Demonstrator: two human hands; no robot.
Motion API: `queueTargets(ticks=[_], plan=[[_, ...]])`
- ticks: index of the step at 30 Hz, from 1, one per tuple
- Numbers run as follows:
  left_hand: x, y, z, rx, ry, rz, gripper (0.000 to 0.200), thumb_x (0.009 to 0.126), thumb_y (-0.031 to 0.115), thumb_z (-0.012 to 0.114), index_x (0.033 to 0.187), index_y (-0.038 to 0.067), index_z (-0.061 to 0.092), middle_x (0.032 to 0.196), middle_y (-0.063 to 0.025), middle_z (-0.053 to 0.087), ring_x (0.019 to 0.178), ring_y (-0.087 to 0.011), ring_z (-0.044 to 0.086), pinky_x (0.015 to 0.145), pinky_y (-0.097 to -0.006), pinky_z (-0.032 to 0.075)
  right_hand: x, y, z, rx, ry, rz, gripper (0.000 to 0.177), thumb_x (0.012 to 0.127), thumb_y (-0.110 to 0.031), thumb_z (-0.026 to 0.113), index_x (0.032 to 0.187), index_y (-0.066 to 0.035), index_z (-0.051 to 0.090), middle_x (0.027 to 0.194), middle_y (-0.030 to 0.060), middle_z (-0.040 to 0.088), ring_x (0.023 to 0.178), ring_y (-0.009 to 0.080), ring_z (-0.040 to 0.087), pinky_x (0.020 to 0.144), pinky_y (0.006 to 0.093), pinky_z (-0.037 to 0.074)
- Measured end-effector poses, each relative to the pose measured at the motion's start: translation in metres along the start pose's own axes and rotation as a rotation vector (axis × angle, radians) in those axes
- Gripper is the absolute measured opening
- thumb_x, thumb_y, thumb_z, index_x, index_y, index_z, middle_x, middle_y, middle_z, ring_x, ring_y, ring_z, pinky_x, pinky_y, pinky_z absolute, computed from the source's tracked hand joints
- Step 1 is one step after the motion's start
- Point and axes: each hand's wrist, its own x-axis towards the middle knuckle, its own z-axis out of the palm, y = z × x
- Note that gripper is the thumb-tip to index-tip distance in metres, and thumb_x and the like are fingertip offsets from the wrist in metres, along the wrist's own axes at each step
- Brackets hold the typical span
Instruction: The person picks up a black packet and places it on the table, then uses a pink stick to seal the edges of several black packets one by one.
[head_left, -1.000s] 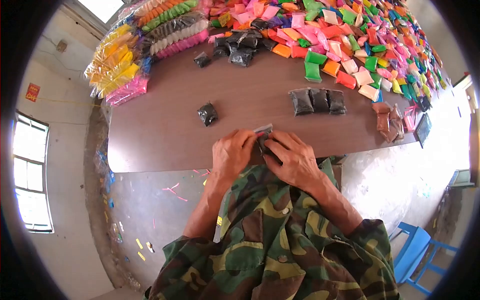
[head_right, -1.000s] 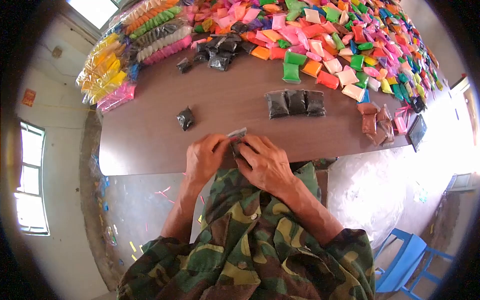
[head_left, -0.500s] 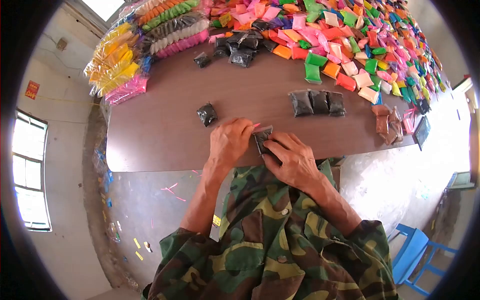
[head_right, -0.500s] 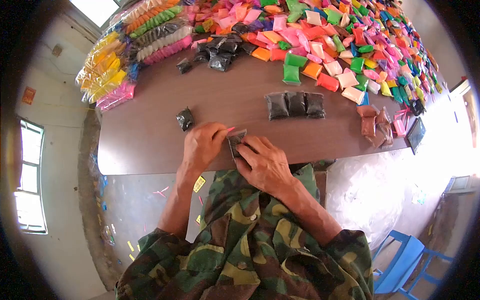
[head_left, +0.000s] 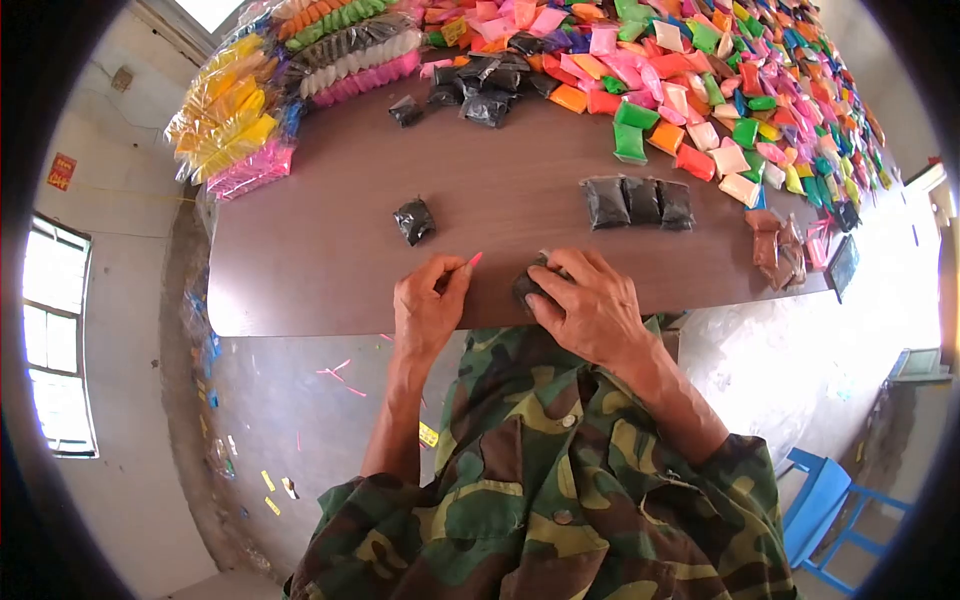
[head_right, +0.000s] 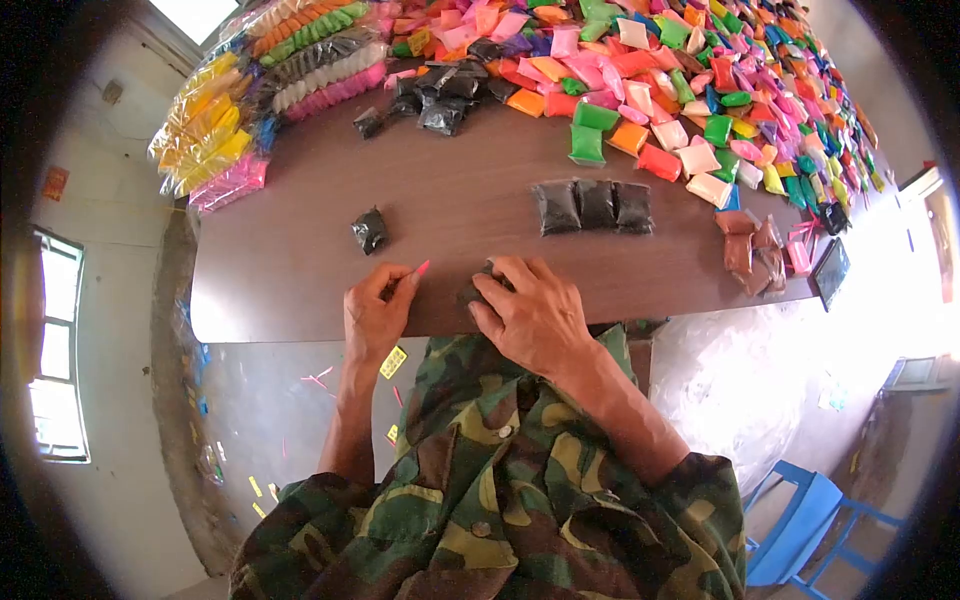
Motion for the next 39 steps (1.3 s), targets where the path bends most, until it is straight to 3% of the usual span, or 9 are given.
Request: queueTargets(ticks=[3, 9, 18, 30, 39], plan=[[-0.006, 0.002, 0.001, -0.024, 0.015, 0.021, 0.014, 0.103, 0.013, 0.078, 0.105, 0.000, 0.078, 0.081, -0.0071, 0.075, 0.074, -0.0104, 0.067, 0.069, -0.0309, 0.054, -0.003, -0.002, 0.007, -0.055, 0.014, 0.038, 0.030, 0.088, -0.023, 0.086, 0.113, -0.009, 0.080, 0.121, 0.0071, 0.069, 0.120, 0.0290, 0.068, 0.084, 0.0447, 0.060], [-0.014, 0.003, 0.010, -0.046, 0.056, 0.028, 0.009, 0.101, 0.008, 0.079, 0.103, -0.001, 0.077, 0.080, -0.0106, 0.074, 0.069, -0.0137, 0.069, 0.065, -0.0321, 0.055, -0.003, 0.003, 0.011, -0.084, 0.061, -0.213, 0.039, 0.089, -0.018, 0.086, 0.125, -0.007, 0.078, 0.138, 0.0093, 0.069, 0.132, 0.0305, 0.066, 0.099, 0.0476, 0.056], [-0.016, 0.005, 0.008, -0.053, 0.031, -0.025, 0.015, 0.102, 0.014, 0.080, 0.106, -0.001, 0.080, 0.082, -0.0070, 0.076, 0.075, -0.0098, 0.068, 0.069, -0.0308, 0.055, -0.011, -0.016, 0.007, -0.230, -0.028, -0.221, 0.055, 0.090, -0.024, 0.084, 0.136, 0.002, 0.069, 0.147, 0.0132, 0.064, 0.142, 0.0324, 0.058, 0.112, 0.0466, 0.049], [-0.016, 0.007, 0.007, -0.036, 0.024, 0.033, 0.015, 0.102, 0.014, 0.079, 0.106, -0.001, 0.078, 0.081, -0.0066, 0.076, 0.073, -0.0095, 0.067, 0.068, -0.0300, 0.056, -0.006, -0.017, 0.009, -0.204, -0.061, -0.226, 0.064, 0.083, -0.028, 0.089, 0.134, 0.006, 0.068, 0.144, 0.0190, 0.063, 0.138, 0.0359, 0.059, 0.112, 0.0476, 0.049], [-0.020, -0.002, 0.017, -0.062, 0.078, 0.010, 0.016, 0.103, 0.015, 0.079, 0.105, -0.001, 0.079, 0.082, -0.0072, 0.076, 0.072, -0.0097, 0.067, 0.067, -0.0299, 0.055, -0.015, -0.017, 0.005, -0.169, -0.070, -0.188, 0.075, 0.086, -0.032, 0.088, 0.147, 0.002, 0.062, 0.155, 0.0180, 0.057, 0.149, 0.0347, 0.051, 0.120, 0.0541, 0.042]])
